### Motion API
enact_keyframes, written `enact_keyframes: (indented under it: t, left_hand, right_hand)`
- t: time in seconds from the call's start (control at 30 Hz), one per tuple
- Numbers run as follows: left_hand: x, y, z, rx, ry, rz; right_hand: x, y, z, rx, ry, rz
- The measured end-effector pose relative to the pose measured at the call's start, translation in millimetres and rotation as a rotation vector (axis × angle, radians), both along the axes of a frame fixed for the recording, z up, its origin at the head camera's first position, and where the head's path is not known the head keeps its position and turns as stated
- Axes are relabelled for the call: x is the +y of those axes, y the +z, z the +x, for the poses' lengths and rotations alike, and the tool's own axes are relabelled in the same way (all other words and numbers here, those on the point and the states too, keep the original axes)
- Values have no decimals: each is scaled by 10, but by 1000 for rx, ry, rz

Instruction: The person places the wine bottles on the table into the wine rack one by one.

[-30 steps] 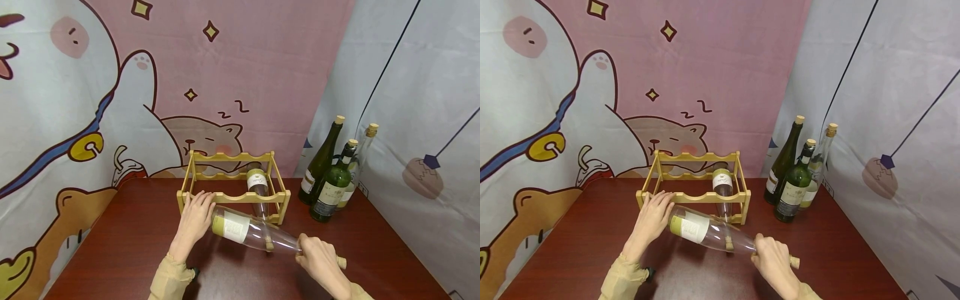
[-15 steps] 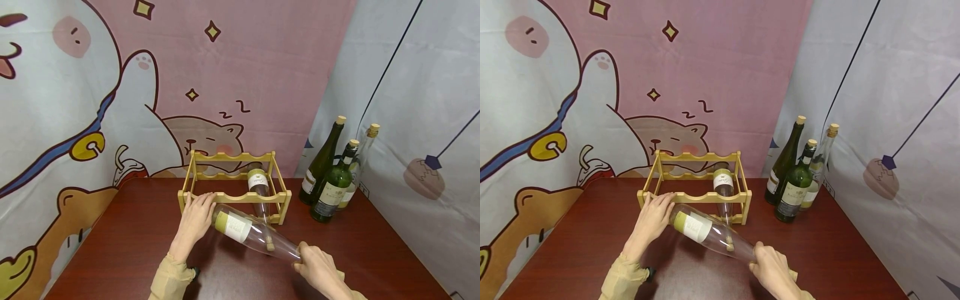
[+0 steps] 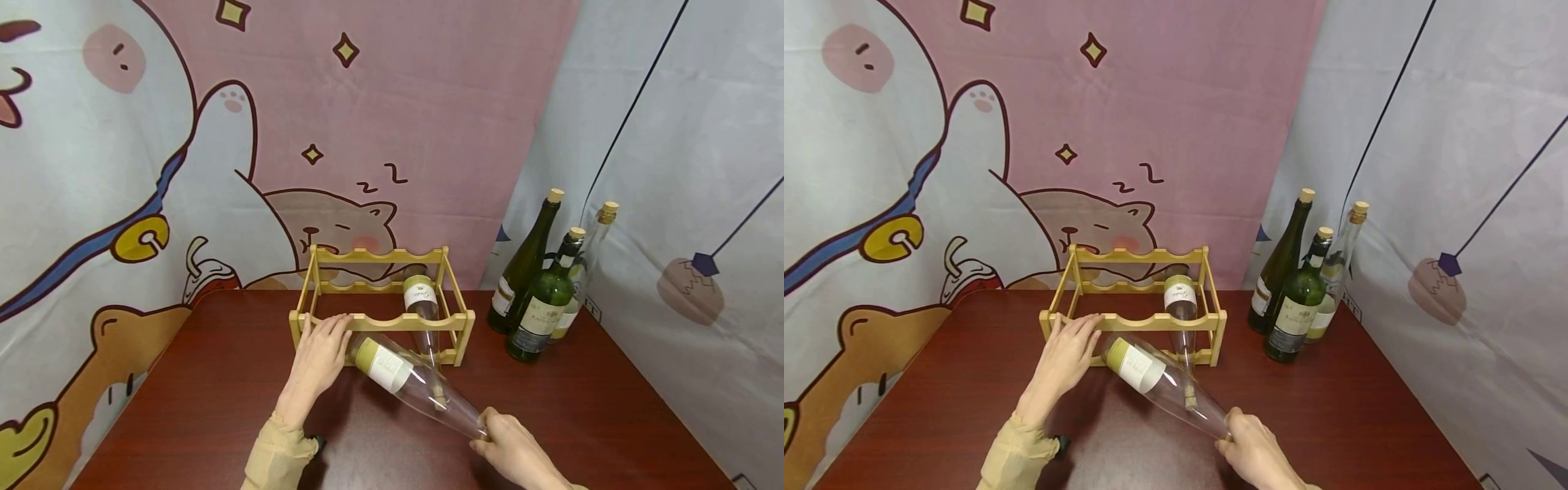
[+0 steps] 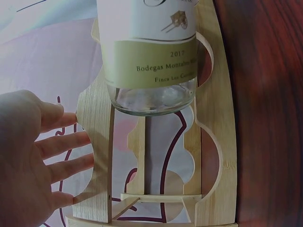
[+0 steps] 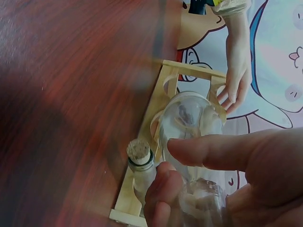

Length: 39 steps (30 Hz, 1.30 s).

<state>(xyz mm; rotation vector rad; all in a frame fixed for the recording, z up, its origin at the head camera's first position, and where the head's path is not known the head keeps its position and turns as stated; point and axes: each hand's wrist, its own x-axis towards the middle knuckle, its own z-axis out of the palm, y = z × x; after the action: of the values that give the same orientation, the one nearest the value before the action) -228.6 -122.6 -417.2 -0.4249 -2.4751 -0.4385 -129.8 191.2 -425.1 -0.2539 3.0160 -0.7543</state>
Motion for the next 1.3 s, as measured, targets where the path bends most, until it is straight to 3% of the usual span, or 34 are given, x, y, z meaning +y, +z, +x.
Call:
enact_keyframes:
  t: [0.2,0.73,0.93,1.3]
  left_hand:
    - [-5,5,-2,2,4,1]
    - [-9,6,-4,5,8,3]
    - [-3,3,2,-4,8,1]
    - [11,-1,0,-10,9,5]
  right_hand:
    - [6,-38,11,-7,79,-67]
    - [8,-70,45,-37,100,-131]
    - [-74,-87,33,-73,94,-164]
    - [-285,-133,-14,-51,115,-219]
